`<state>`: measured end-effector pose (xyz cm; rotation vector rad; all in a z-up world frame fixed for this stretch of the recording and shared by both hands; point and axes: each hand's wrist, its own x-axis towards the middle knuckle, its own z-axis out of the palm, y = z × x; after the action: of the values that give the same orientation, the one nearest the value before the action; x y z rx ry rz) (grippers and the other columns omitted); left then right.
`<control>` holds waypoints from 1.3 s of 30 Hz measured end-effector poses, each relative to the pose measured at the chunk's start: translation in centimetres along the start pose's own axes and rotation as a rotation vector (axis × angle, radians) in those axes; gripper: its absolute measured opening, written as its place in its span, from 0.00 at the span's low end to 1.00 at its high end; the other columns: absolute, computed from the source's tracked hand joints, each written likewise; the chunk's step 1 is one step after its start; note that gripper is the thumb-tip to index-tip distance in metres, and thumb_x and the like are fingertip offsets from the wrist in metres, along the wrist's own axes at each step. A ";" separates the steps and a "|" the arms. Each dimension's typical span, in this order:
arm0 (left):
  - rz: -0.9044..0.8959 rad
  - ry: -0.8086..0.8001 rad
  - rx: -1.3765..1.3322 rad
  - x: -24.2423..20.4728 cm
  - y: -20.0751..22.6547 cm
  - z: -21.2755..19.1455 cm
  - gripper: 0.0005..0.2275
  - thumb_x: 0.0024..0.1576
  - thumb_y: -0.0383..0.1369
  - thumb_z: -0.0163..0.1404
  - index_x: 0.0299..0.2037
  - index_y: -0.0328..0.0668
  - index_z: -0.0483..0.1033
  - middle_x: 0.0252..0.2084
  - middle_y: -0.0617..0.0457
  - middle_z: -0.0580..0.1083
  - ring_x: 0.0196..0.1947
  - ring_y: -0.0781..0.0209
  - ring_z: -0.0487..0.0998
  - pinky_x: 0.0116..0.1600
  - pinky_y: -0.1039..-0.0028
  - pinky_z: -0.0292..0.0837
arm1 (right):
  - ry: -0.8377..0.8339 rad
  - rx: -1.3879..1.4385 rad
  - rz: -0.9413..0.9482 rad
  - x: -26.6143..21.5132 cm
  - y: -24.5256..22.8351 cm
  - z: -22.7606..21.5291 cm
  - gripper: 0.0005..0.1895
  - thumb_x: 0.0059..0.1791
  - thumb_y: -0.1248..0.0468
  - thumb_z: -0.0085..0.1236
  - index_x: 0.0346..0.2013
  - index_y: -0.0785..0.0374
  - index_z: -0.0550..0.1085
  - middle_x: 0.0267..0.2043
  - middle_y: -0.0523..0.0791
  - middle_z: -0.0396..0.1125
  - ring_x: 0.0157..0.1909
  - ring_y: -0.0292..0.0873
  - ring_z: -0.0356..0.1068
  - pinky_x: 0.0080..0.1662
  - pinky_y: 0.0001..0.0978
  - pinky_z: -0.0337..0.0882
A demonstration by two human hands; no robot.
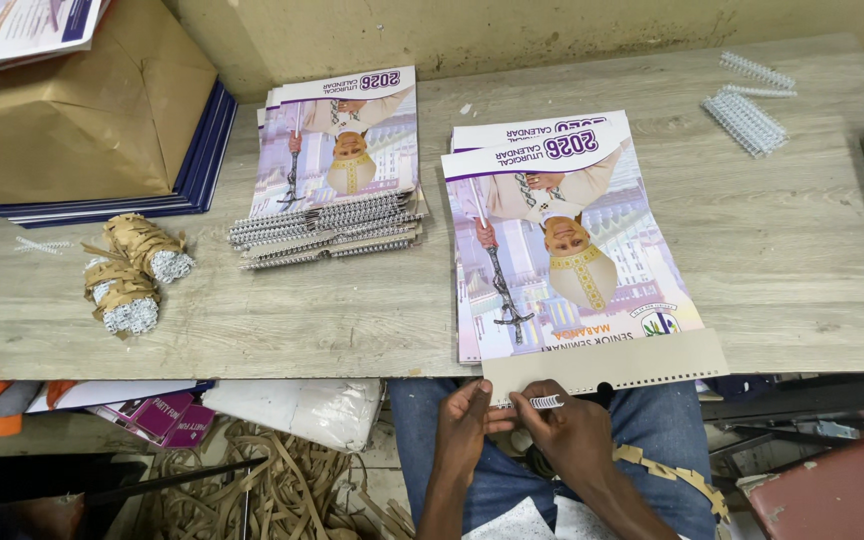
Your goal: The person assembles wall calendars by inserting spiral binding wires through pre-punched holes in the pages. They align the pages, feed the wire through the holes, and secure the binding to complete each calendar.
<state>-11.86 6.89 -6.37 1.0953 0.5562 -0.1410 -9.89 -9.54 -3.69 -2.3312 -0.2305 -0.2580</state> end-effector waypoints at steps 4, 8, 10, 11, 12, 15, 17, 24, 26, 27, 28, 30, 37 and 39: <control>0.006 -0.060 0.013 -0.9 1.1 0.3 0.18 0.56 0.36 0.64 0.53 0.32 0.85 0.45 0.41 0.87 0.38 0.54 0.88 0.40 0.73 0.85 | 0.064 -0.141 -0.146 -0.1 0.6 -0.1 0.09 0.49 0.45 0.67 0.35 0.41 0.78 0.06 0.35 0.56 0.08 0.34 0.56 0.17 0.34 0.54; -0.035 0.004 -0.003 -1.3 1.6 0.7 0.20 0.55 0.23 0.64 0.58 0.27 0.80 0.47 0.35 0.87 0.39 0.50 0.90 0.42 0.69 0.89 | -0.288 -0.218 0.336 1.7 -2.0 -5.3 0.39 0.42 0.28 0.61 0.04 0.51 0.63 0.06 0.37 0.60 0.14 0.33 0.58 0.29 0.32 0.60; -0.050 0.035 0.006 -1.2 0.9 0.7 0.18 0.57 0.23 0.64 0.58 0.28 0.81 0.44 0.36 0.88 0.38 0.52 0.90 0.40 0.70 0.88 | -0.630 -0.190 0.642 1.2 -0.6 -5.0 0.40 0.43 0.22 0.54 0.09 0.52 0.65 0.09 0.39 0.71 0.18 0.35 0.69 0.36 0.33 0.66; -0.022 0.025 0.011 -0.9 0.2 0.5 0.16 0.57 0.24 0.64 0.55 0.28 0.82 0.41 0.38 0.87 0.35 0.54 0.89 0.37 0.72 0.87 | -0.601 0.394 0.672 0.0 2.3 -2.4 0.25 0.48 0.42 0.58 0.26 0.63 0.74 0.25 0.49 0.78 0.20 0.41 0.72 0.31 0.33 0.69; 0.010 0.001 0.025 -0.2 0.0 0.5 0.14 0.57 0.25 0.65 0.53 0.28 0.84 0.38 0.40 0.87 0.33 0.56 0.88 0.34 0.74 0.85 | -0.510 0.985 0.655 -0.8 5.1 0.3 0.15 0.52 0.61 0.63 0.43 0.73 0.83 0.40 0.58 0.86 0.23 0.46 0.76 0.26 0.32 0.71; 0.006 0.027 0.113 -0.7 0.3 1.0 0.11 0.58 0.29 0.65 0.47 0.28 0.85 0.33 0.42 0.87 0.28 0.57 0.87 0.29 0.76 0.83 | -0.115 1.188 0.687 -1.1 5.7 2.9 0.20 0.52 0.61 0.66 0.21 0.76 0.81 0.23 0.61 0.78 0.25 0.51 0.77 0.36 0.38 0.76; 0.007 0.007 0.139 -1.2 0.9 1.0 0.11 0.60 0.32 0.63 0.44 0.29 0.84 0.34 0.41 0.87 0.26 0.58 0.86 0.28 0.75 0.82 | -0.166 1.148 0.644 -0.7 5.4 2.3 0.22 0.51 0.61 0.66 0.18 0.78 0.81 0.21 0.62 0.78 0.22 0.52 0.76 0.34 0.38 0.75; -0.017 0.000 0.090 -0.8 0.9 1.2 0.17 0.58 0.37 0.63 0.43 0.23 0.85 0.38 0.31 0.87 0.22 0.57 0.84 0.26 0.75 0.81 | -0.070 1.038 0.651 0.7 8.7 -1.0 0.24 0.52 0.59 0.66 0.29 0.85 0.84 0.16 0.61 0.74 0.17 0.49 0.69 0.31 0.31 0.61; -0.026 0.007 0.096 -1.0 0.9 1.1 0.15 0.59 0.36 0.62 0.42 0.24 0.85 0.38 0.31 0.87 0.22 0.58 0.84 0.25 0.76 0.80 | -0.061 1.029 0.669 0.6 8.0 -1.3 0.24 0.51 0.58 0.66 0.29 0.84 0.84 0.15 0.60 0.72 0.16 0.49 0.68 0.30 0.33 0.64; -0.027 0.012 0.099 -0.9 1.0 1.2 0.13 0.60 0.34 0.62 0.40 0.25 0.86 0.38 0.32 0.88 0.21 0.59 0.84 0.24 0.77 0.78 | -0.052 1.021 0.677 0.8 7.6 -1.6 0.25 0.50 0.57 0.67 0.29 0.84 0.84 0.13 0.59 0.70 0.16 0.50 0.68 0.30 0.35 0.67; -0.029 0.007 0.104 -1.0 0.9 1.4 0.13 0.60 0.34 0.62 0.40 0.25 0.86 0.38 0.32 0.88 0.21 0.59 0.84 0.24 0.77 0.78 | -0.045 1.022 0.680 1.0 6.6 -2.2 0.25 0.50 0.57 0.67 0.29 0.84 0.84 0.13 0.59 0.70 0.16 0.50 0.68 0.30 0.35 0.67; 0.114 -0.017 0.056 -1.3 0.9 1.7 0.27 0.55 0.33 0.63 0.67 0.38 0.76 0.59 0.44 0.86 0.52 0.55 0.88 0.42 0.70 0.87 | -0.030 0.873 0.701 1.7 4.3 -3.3 0.23 0.49 0.59 0.69 0.23 0.81 0.85 0.18 0.62 0.77 0.15 0.50 0.70 0.27 0.37 0.71; 0.167 0.273 0.343 -2.0 1.3 3.1 0.15 0.57 0.45 0.62 0.41 0.42 0.90 0.20 0.55 0.82 0.25 0.63 0.89 0.26 0.76 0.77 | 0.041 0.668 0.732 1.7 3.8 -2.8 0.31 0.50 0.47 0.67 0.12 0.66 0.70 0.09 0.53 0.67 0.13 0.45 0.68 0.26 0.38 0.74; -0.132 0.217 -0.084 -1.5 0.2 3.4 0.52 0.45 0.40 0.69 0.79 0.33 0.49 0.58 0.30 0.82 0.35 0.48 0.89 0.37 0.67 0.89 | -0.023 0.650 0.689 1.8 4.1 -2.8 0.33 0.53 0.46 0.61 0.13 0.70 0.79 0.12 0.54 0.74 0.12 0.46 0.70 0.27 0.37 0.73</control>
<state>-11.81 3.78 -4.29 0.9982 0.8228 -0.1130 -7.47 -14.23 -4.07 -1.6406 0.4232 0.1707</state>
